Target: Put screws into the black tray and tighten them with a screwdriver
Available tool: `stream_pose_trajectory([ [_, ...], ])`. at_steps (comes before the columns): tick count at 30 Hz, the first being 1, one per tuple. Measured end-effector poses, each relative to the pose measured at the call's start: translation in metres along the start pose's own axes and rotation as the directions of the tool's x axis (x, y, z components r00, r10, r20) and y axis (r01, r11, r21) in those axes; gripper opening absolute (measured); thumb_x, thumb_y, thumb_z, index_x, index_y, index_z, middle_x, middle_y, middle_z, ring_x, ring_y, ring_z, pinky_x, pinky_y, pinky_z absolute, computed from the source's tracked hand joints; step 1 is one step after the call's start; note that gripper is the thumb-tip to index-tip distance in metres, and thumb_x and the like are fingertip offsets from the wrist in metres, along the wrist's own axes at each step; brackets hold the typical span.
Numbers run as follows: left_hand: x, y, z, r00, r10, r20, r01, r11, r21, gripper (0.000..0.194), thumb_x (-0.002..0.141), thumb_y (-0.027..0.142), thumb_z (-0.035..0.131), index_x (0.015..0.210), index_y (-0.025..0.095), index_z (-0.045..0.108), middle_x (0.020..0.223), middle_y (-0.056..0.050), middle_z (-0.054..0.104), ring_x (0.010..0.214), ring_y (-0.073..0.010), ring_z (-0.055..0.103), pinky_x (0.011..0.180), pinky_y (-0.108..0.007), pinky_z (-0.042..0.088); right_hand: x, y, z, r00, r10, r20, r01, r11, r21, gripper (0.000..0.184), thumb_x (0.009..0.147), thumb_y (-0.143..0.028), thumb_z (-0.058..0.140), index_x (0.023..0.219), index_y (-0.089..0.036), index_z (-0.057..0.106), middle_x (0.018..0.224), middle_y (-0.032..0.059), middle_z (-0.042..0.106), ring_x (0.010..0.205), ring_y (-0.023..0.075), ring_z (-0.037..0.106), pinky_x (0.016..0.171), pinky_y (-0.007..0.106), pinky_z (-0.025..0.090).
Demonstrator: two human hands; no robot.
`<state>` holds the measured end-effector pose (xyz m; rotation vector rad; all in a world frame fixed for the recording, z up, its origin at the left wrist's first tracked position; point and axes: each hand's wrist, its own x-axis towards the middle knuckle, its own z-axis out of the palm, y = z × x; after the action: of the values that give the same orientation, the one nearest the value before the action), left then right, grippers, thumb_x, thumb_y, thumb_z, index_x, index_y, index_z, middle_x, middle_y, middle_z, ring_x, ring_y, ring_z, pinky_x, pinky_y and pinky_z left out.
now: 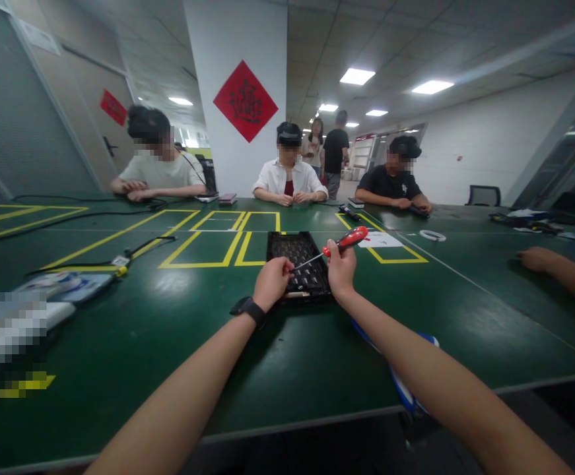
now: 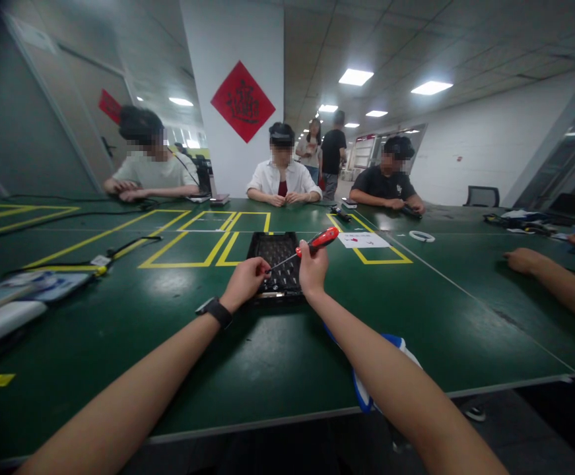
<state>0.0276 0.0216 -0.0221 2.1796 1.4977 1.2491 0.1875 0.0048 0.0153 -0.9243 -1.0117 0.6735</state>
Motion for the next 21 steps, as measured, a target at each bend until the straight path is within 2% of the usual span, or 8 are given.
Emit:
stream_pose_trajectory([
  [2,0.000,0.000,0.000,1.000,0.002,-0.004,-0.002,1.000,0.008,0.012,0.067,0.009,0.054,0.074,0.017,0.061,0.067,-0.001,0.059,0.062,-0.0130,0.052,0.057,-0.023,0.037,-0.003,-0.003,0.001,0.990,-0.136,0.029,0.138,0.988,-0.065,0.022,0.075,-0.040,0.055,0.073,-0.018,0.051,0.060,-0.0037,0.052,0.052,0.0077,0.046,0.051,0.020,0.037],
  [4,0.000,0.000,0.000,1.000,-0.007,0.000,0.007,1.000,0.003,0.012,0.067,0.010,0.055,0.074,0.017,0.061,0.066,-0.001,0.060,0.061,-0.0130,0.052,0.056,-0.023,0.037,-0.005,-0.004,0.003,0.974,-0.203,0.106,0.211,0.974,-0.076,0.022,0.077,-0.040,0.052,0.075,-0.018,0.052,0.060,-0.0038,0.052,0.052,0.0075,0.046,0.052,0.020,0.038],
  [10,-0.001,0.004,-0.002,1.000,0.004,0.003,-0.004,0.999,-0.052,0.017,0.066,0.007,0.053,0.076,0.017,0.062,0.067,-0.002,0.062,0.062,-0.0132,0.054,0.056,-0.023,0.038,-0.010,-0.001,0.009,0.943,-0.126,0.308,0.110,0.991,0.071,0.030,0.077,-0.045,0.050,0.093,-0.020,0.050,0.068,-0.0030,0.059,0.050,0.0071,0.050,0.049,0.019,0.040],
  [14,-0.001,0.004,-0.002,1.000,0.015,0.005,-0.015,0.997,-0.079,0.020,0.065,0.005,0.052,0.077,0.017,0.062,0.068,-0.002,0.063,0.063,-0.0126,0.055,0.057,-0.022,0.040,-0.011,0.005,0.011,0.895,-0.113,0.431,0.087,0.993,0.080,0.034,0.077,-0.046,0.050,0.100,-0.020,0.047,0.067,-0.0037,0.060,0.051,0.0072,0.052,0.049,0.018,0.042],
  [17,0.000,0.002,-0.001,1.000,0.009,0.025,-0.007,0.997,-0.072,0.016,0.064,0.009,0.057,0.077,0.017,0.062,0.068,-0.001,0.062,0.062,-0.0128,0.055,0.058,-0.023,0.040,-0.012,0.007,0.011,0.884,-0.106,0.456,0.090,0.994,0.056,0.032,0.077,-0.047,0.049,0.095,-0.020,0.048,0.065,-0.0035,0.061,0.050,0.0070,0.053,0.049,0.018,0.042],
  [21,0.001,0.002,-0.001,0.998,0.008,0.062,-0.003,0.996,-0.089,0.018,0.063,0.014,0.064,0.080,0.018,0.062,0.073,-0.001,0.063,0.066,-0.0130,0.055,0.061,-0.024,0.041,-0.012,0.005,0.011,0.902,-0.103,0.418,0.093,0.995,0.046,0.029,0.078,-0.048,0.047,0.085,-0.020,0.047,0.063,-0.0033,0.061,0.048,0.0065,0.052,0.048,0.017,0.041],
])
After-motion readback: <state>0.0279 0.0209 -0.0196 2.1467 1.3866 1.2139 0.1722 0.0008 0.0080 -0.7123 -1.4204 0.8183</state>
